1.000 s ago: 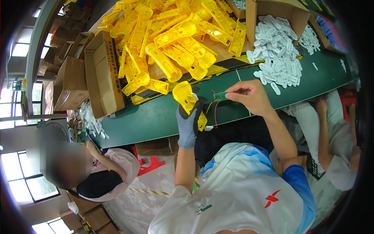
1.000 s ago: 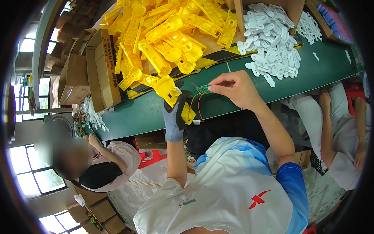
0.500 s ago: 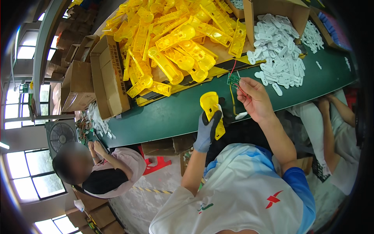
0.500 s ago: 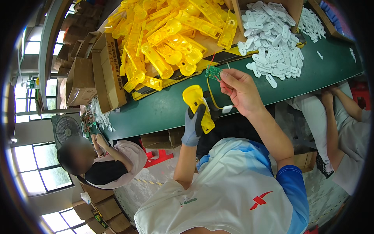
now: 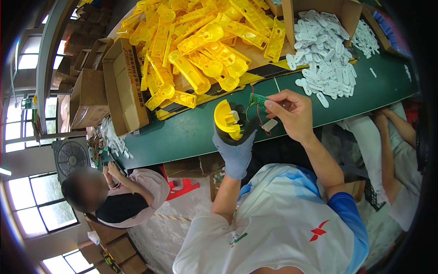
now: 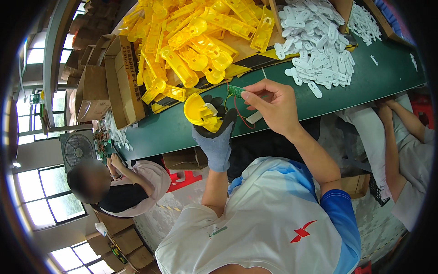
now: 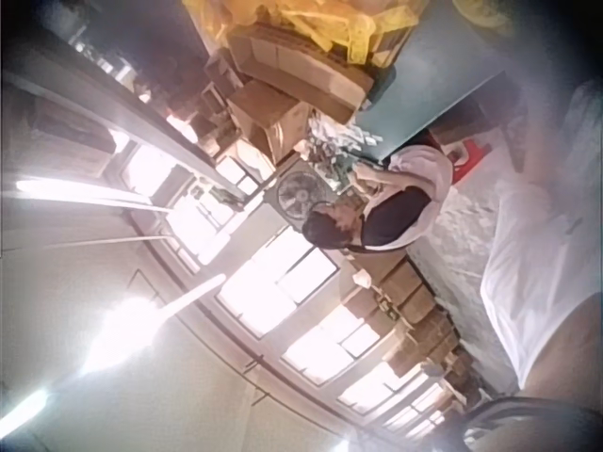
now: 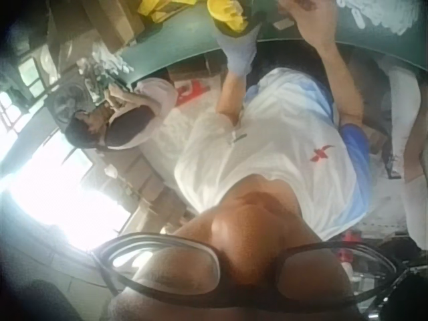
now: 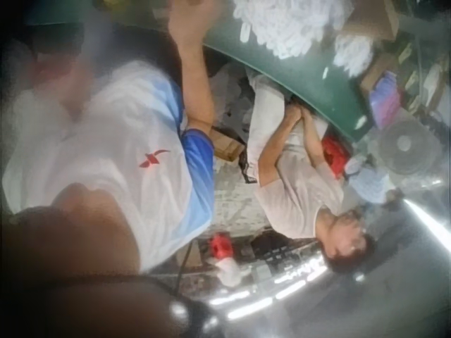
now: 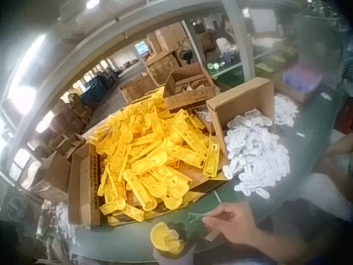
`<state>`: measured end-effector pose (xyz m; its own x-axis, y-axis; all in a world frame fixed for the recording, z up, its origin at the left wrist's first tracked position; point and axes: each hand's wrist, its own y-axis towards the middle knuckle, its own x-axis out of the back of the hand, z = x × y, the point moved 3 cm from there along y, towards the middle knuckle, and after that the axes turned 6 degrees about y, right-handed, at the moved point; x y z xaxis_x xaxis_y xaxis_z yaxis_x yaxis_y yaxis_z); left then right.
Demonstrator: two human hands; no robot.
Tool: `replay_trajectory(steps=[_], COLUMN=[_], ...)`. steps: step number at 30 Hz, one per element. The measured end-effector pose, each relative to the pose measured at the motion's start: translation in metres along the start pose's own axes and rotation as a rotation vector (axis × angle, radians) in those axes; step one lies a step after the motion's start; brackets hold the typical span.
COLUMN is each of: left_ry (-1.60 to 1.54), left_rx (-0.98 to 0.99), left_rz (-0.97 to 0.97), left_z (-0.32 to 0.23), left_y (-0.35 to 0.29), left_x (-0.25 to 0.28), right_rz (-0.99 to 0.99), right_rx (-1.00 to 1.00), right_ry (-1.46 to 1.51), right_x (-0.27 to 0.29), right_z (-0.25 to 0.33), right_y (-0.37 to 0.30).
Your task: The person assembles small electronic components by hand, inserting circuit boards and wires into yellow and white plastic housings.
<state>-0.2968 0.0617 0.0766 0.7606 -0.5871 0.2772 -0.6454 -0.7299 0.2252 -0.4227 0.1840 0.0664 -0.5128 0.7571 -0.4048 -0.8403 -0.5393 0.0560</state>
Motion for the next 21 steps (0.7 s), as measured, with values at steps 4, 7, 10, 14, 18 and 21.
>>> replay_trajectory(steps=[4,7,10,14,18,21], left_ry=[0.129,0.242,0.277,0.167,0.024,-0.159], left_rx=[-0.067,-0.144,-0.197,-0.01,0.159,0.316], left_rz=[-0.044,0.011,0.034,0.154,0.194,0.357], left_z=[-0.013,-0.014,-0.015,-0.009,0.011,0.008], left_y=[0.008,0.015,0.019,0.026,0.036,0.046], left_x=[-0.005,-0.004,-0.005,-0.002,0.015,0.02], right_rz=[0.065,0.12,0.162,0.184,0.288,0.352], right_rx=[0.085,0.216,0.301,0.517,0.631,0.635], right_ry=[-0.248,-0.284,-0.369,-0.58,-0.708,-0.73], right_x=[-0.001,0.0,-0.001,-0.001,-0.001,-0.004], right_z=[0.011,0.015,0.024,0.031,0.031,0.03], right_y=[-0.002,-0.001,0.0,0.004,0.005,0.005])
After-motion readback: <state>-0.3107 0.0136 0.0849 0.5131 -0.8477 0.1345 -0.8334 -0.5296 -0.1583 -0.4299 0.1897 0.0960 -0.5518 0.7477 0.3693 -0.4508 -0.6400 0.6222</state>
